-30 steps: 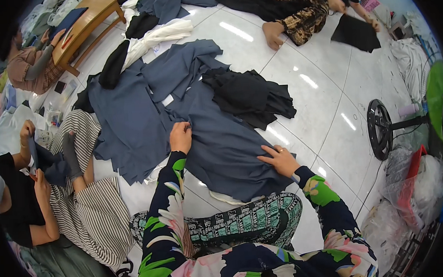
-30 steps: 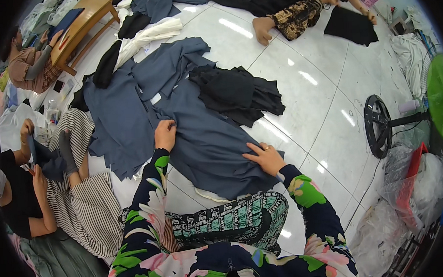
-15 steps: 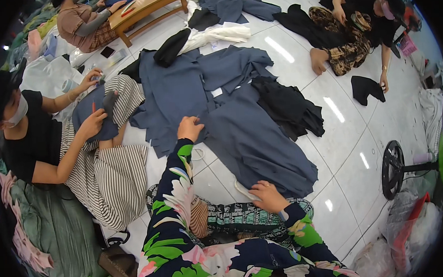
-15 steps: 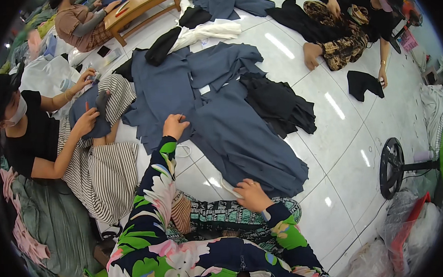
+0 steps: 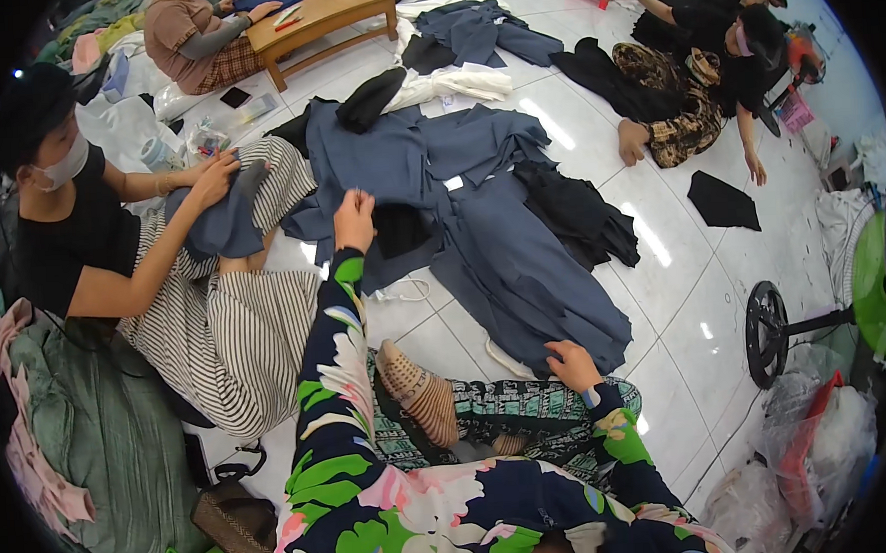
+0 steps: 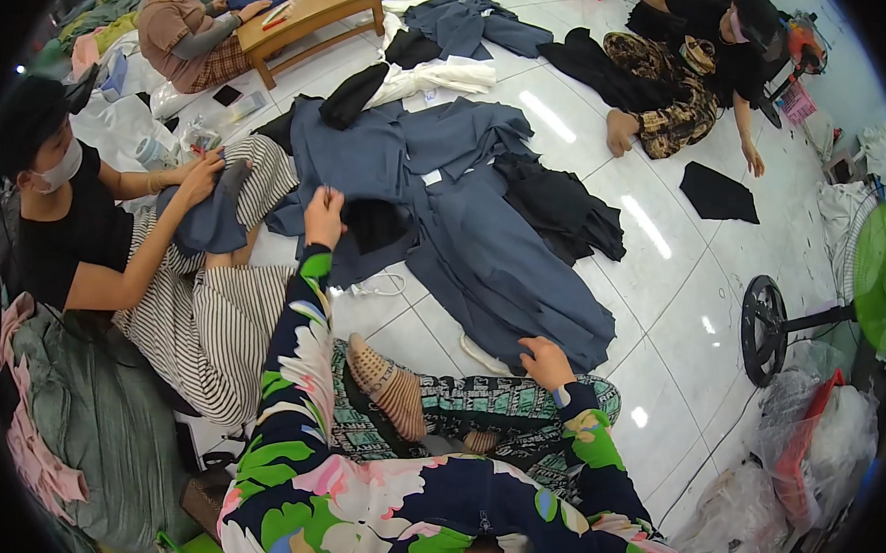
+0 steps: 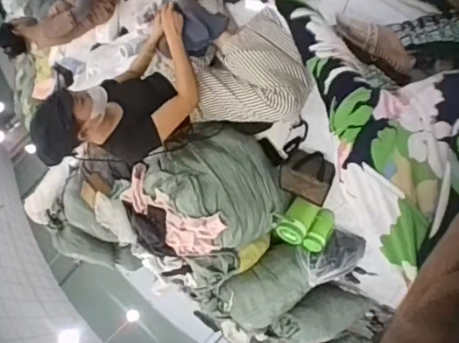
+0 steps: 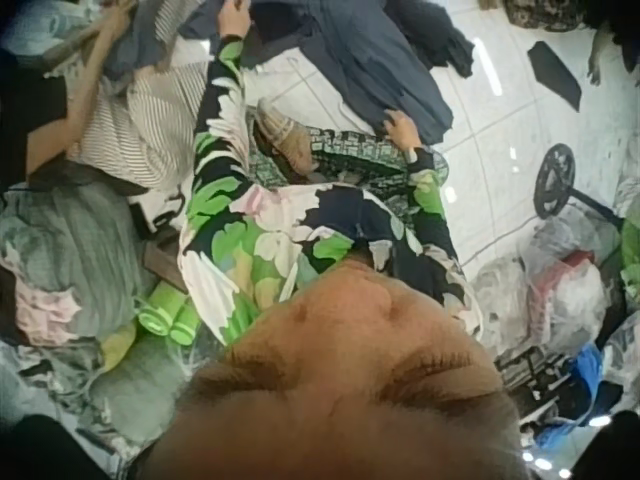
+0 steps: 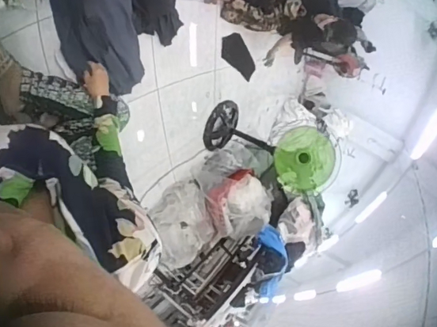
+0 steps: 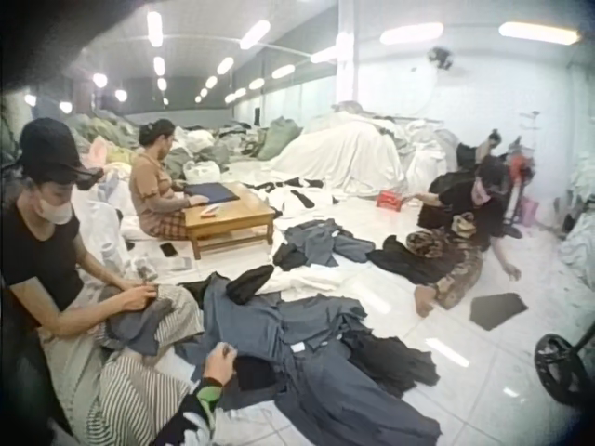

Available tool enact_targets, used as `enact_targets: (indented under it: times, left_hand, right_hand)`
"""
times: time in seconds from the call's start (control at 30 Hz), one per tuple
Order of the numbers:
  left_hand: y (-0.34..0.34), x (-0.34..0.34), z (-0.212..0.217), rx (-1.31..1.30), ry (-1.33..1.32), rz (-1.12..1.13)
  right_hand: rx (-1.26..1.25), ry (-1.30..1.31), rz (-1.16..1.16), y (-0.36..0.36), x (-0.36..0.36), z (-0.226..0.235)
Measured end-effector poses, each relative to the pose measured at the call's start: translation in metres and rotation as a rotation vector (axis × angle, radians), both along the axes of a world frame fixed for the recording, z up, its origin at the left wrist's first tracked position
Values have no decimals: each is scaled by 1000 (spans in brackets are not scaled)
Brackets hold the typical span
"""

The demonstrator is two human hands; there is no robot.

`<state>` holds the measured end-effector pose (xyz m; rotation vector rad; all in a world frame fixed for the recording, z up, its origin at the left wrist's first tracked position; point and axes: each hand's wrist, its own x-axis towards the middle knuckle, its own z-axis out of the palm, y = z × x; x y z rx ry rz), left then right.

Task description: The person sorts through fabric pieces on the floor and trims loose threads from garment pieces using thread snips.

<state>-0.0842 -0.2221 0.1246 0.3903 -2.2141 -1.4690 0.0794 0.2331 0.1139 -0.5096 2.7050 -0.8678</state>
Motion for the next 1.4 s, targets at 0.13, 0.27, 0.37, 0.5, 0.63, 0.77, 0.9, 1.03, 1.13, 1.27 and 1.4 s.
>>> enact_targets:
  times: [0.13,0.27,0.37,0.5,0.63,0.77,0.9,1.03,1.13,1.27,1.4]
  left_hand:
    - [2,-29,141,-223,44,-165]
    - [-32,-47,235,-846,28,-130]
    - [23,-69,299,-1109,-12,-141]
    - [12,-50,319,-1148,-24,-137]
    - [-8,-40,285,-879,179,51]
    - [27,-32,279,-839,-28,80]
    - [46,-21,311,-1032,-59,44]
    - [95,-2,359,-1122,-165,-47]
    - [92,16,365,-1015,-35,61]
    - [104,14,358,-524,323,-143]
    - [161,87,361,-85,445,-662]
  right_hand:
    - [-370,-24,-197,-58,23,49]
    - [-837,-67,333,-211,62,208]
    - [-991,-151,302,-235,75,277]
    - [-1041,-360,620,-231,99,291]
    - [-862,-289,1404,-196,151,310]
    - [-1122,174,333,-207,146,290]
    - [-1039,196,306,-214,147,303]
    - [-1071,140,749,-183,144,316]
    - [-1124,341,1283,-180,181,333]
    - [-842,23,1152,-146,147,333]
    - [-796,597,13,-90,90,271]
